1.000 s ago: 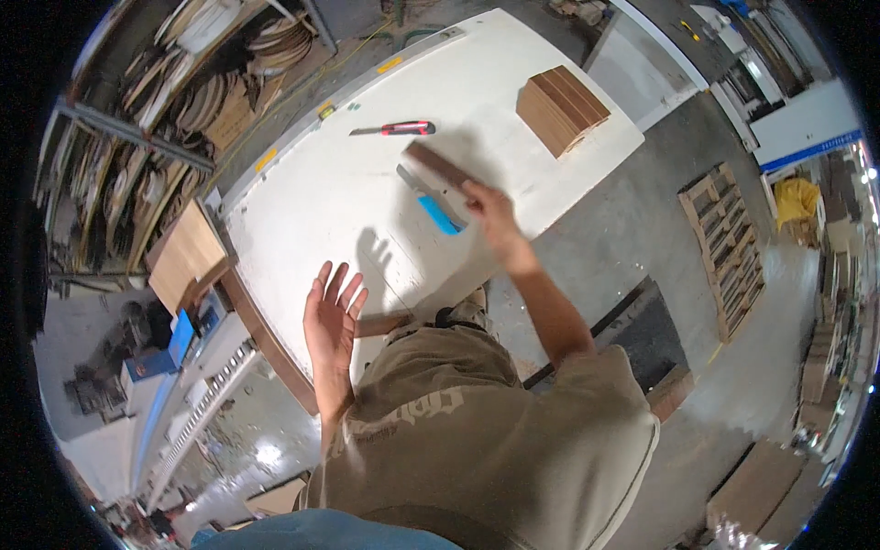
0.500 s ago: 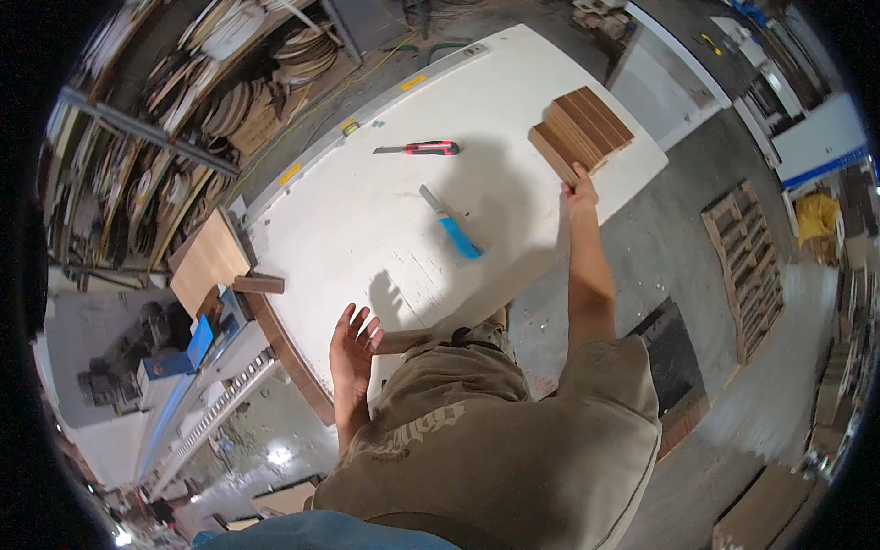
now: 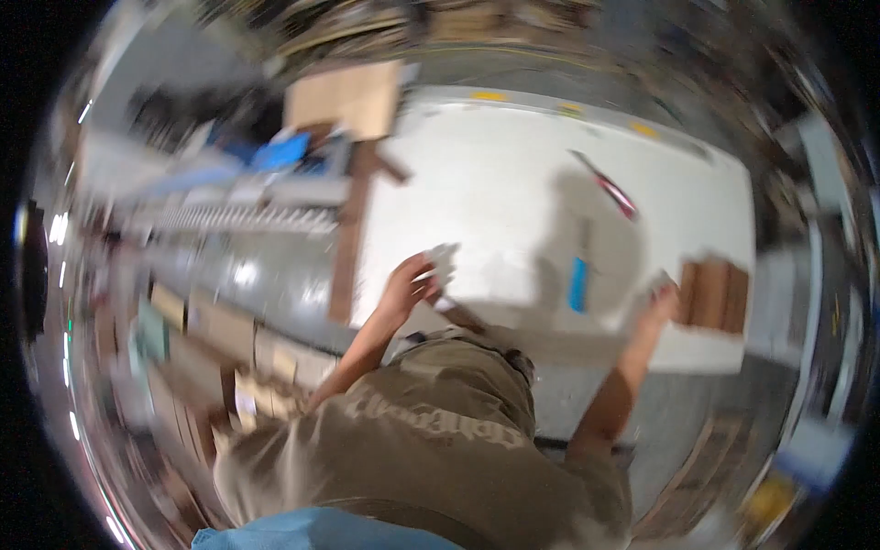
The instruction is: Assembling, inspecting, and cleaning the edges of wooden furniture blocks using a utility knife.
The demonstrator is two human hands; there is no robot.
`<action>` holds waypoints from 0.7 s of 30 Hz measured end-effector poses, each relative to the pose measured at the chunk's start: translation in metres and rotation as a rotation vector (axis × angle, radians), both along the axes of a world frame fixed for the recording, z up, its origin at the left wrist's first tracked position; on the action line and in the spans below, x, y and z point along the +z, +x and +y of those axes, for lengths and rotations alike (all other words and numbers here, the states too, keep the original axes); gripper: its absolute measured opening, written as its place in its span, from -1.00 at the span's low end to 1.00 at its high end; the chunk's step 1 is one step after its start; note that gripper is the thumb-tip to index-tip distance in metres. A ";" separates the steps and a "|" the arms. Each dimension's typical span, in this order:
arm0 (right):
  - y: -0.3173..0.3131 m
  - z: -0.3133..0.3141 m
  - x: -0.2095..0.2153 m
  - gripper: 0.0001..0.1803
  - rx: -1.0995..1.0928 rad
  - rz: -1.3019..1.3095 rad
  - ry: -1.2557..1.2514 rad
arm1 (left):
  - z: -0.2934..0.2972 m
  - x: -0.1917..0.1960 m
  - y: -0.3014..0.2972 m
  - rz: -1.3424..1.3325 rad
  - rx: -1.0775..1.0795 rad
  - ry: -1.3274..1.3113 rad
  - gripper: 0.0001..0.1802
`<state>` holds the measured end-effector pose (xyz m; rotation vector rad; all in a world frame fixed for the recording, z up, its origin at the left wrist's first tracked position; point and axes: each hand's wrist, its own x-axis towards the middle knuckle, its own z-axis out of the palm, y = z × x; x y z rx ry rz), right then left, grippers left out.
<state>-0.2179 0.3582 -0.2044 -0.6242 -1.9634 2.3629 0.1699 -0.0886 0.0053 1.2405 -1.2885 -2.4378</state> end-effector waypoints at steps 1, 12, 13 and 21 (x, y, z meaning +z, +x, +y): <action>0.001 -0.022 0.023 -0.48 0.099 -0.096 0.001 | -0.010 -0.003 -0.007 -0.045 0.066 0.010 -0.40; 0.059 -0.065 0.076 -0.78 0.106 0.162 0.284 | -0.192 -0.085 -0.138 -0.652 0.503 -0.750 -0.13; 0.084 -0.076 0.075 -0.81 0.200 0.232 0.203 | -0.195 -0.086 -0.142 -0.644 0.511 -0.747 -0.13; 0.210 -0.167 0.143 -0.77 0.340 -0.098 0.229 | -0.200 -0.098 -0.135 -0.516 0.339 -0.448 -0.44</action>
